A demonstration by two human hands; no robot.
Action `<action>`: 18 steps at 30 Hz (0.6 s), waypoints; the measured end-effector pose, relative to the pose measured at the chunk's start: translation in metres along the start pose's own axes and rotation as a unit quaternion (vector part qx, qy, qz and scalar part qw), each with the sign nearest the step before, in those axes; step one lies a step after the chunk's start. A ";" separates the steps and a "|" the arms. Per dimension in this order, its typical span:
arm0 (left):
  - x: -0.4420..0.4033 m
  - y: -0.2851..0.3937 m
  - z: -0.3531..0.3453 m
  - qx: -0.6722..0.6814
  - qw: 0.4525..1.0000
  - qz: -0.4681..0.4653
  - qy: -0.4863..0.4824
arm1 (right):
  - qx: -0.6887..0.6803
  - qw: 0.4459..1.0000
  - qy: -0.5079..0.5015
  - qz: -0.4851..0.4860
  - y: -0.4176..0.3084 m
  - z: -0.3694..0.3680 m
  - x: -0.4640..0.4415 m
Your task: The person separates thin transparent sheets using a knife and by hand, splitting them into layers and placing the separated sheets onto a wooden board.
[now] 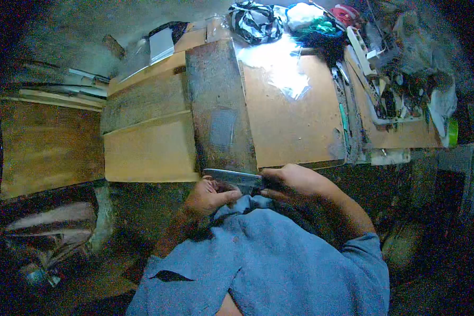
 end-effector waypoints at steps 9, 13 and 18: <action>0.009 -0.002 0.008 -0.028 0.998 0.040 -0.026 | 0.000 0.999 -0.003 -0.050 0.004 0.025 -0.006; 0.001 -0.006 0.019 -0.035 0.996 -0.066 -0.056 | -0.150 0.961 0.208 -0.103 0.027 0.043 0.000; -0.018 -0.006 0.008 0.100 0.987 -0.103 0.074 | -0.399 0.895 0.176 0.091 -0.002 -0.010 -0.030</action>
Point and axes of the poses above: each hand's wrist, its own x-axis away from the middle knuckle, its own z-axis out of the back of the hand, y = z × x, the point moved 2 cm from there along -x, towards the middle knuckle, and after that the axes turned 2 degrees about x, right-handed, at the moved point
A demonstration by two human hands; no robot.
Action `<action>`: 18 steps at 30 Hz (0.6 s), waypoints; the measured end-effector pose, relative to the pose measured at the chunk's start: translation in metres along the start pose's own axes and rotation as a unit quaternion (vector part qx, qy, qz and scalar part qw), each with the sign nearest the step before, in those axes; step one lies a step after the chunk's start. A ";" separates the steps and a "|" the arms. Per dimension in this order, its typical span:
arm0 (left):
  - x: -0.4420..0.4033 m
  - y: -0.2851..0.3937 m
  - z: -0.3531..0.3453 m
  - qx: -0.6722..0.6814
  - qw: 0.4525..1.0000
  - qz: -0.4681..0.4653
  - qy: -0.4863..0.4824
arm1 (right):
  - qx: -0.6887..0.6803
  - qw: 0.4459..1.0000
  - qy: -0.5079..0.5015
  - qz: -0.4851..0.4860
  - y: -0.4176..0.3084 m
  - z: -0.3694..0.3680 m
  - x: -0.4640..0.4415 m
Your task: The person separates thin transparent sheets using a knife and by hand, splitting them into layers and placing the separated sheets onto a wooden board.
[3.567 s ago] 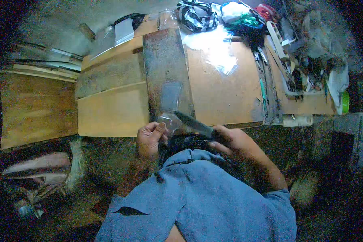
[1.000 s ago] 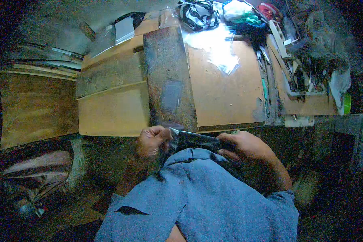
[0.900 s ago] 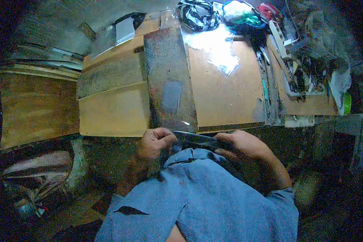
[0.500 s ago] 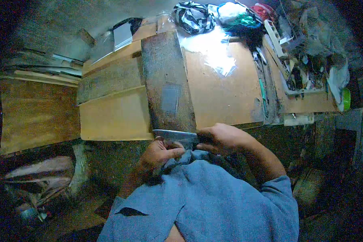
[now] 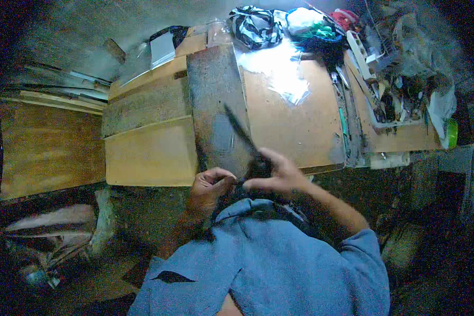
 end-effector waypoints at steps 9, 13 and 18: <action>-0.001 -0.006 0.003 0.022 0.994 -0.025 0.108 | -0.090 0.987 0.132 -0.003 0.015 -0.009 -0.016; 0.002 -0.002 -0.003 0.079 0.991 -0.051 0.094 | -0.109 0.990 0.093 -0.007 0.008 -0.017 -0.016; 0.007 -0.006 -0.003 0.023 0.998 0.041 0.045 | -0.049 0.991 0.124 0.006 0.006 -0.004 -0.019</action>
Point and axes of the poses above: each hand's wrist, its own x-axis away from the middle knuckle, its own z-axis out of the back of the hand, y = z × x, the point moved 2 cm from there along -x, towards the middle knuckle, and after that the axes turned 2 degrees about x, right-handed, at the moved point
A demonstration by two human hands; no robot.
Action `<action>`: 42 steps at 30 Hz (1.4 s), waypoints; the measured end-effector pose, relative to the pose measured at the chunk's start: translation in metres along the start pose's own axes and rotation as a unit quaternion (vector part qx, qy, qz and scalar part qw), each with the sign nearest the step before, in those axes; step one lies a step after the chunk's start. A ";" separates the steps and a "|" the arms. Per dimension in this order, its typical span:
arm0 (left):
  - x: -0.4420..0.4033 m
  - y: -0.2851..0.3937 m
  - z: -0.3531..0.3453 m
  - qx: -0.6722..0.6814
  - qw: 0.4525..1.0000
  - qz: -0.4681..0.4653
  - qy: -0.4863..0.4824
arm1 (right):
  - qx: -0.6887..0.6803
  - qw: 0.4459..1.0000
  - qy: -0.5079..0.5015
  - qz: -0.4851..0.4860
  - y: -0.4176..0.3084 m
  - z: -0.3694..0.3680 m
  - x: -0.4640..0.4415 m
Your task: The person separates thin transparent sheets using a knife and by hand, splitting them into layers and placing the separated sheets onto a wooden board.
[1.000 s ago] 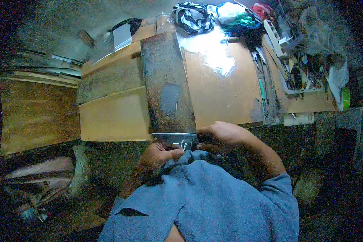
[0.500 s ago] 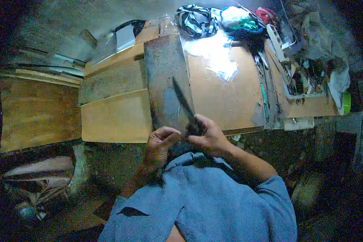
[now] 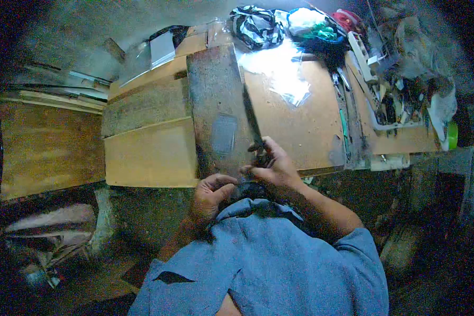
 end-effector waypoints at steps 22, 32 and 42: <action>-0.004 0.019 0.026 0.166 0.975 -0.113 0.092 | 0.344 0.897 -0.261 -0.089 -0.047 0.036 0.052; 0.008 0.011 0.020 -0.046 0.997 -0.069 -0.002 | 0.330 0.884 -0.305 -0.129 -0.034 0.033 0.031; 0.012 0.018 0.027 -0.072 0.994 -0.065 -0.044 | 0.396 0.855 -0.325 -0.087 -0.034 0.039 0.029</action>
Point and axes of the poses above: each hand's wrist, its own x-axis away from the middle knuckle, its own z-axis out of the back of the hand, y = z × x, the point moved 2 cm from there along -x, towards the middle knuckle, and after that the axes turned 2 degrees about x, right-handed, at the moved point
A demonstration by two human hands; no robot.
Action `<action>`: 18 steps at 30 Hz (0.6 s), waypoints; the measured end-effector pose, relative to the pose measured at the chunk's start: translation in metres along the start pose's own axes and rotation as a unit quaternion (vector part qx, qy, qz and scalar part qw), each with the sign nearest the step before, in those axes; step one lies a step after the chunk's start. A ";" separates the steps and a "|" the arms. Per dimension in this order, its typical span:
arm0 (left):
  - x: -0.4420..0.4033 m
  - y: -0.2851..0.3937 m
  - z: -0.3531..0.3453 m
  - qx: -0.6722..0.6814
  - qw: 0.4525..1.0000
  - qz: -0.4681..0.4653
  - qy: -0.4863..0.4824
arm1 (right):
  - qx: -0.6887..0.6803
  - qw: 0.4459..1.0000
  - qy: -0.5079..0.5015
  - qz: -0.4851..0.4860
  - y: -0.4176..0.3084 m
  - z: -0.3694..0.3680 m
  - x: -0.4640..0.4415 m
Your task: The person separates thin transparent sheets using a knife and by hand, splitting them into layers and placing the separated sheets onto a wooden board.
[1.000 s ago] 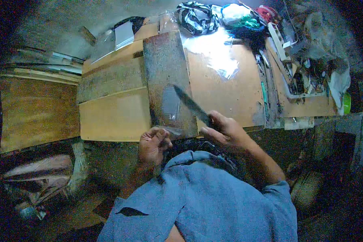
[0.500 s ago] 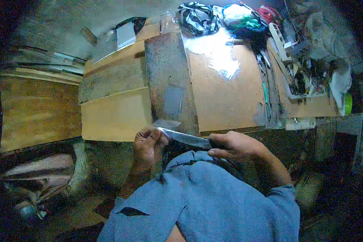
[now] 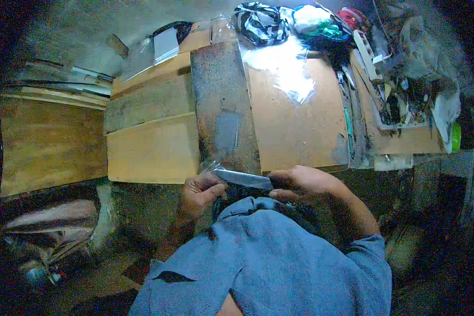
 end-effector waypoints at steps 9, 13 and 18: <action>-0.004 0.007 -0.004 -0.089 0.990 0.077 -0.073 | 0.024 0.999 -0.027 -0.029 0.000 0.008 0.009; -0.004 0.012 0.000 -0.099 0.992 0.040 -0.069 | -0.004 0.999 -0.007 -0.033 -0.001 0.016 0.019; -0.007 0.012 -0.004 -0.118 0.983 0.024 -0.137 | 0.004 1.000 0.000 -0.016 0.007 0.011 0.016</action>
Point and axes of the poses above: each hand's wrist, its own x-axis away from the middle knuckle, its own z-axis out of the back of the hand, y = z × x, the point moved 2 cm from there along -x, towards the middle knuckle, and after that the axes turned 2 degrees about x, right-handed, at the moved point
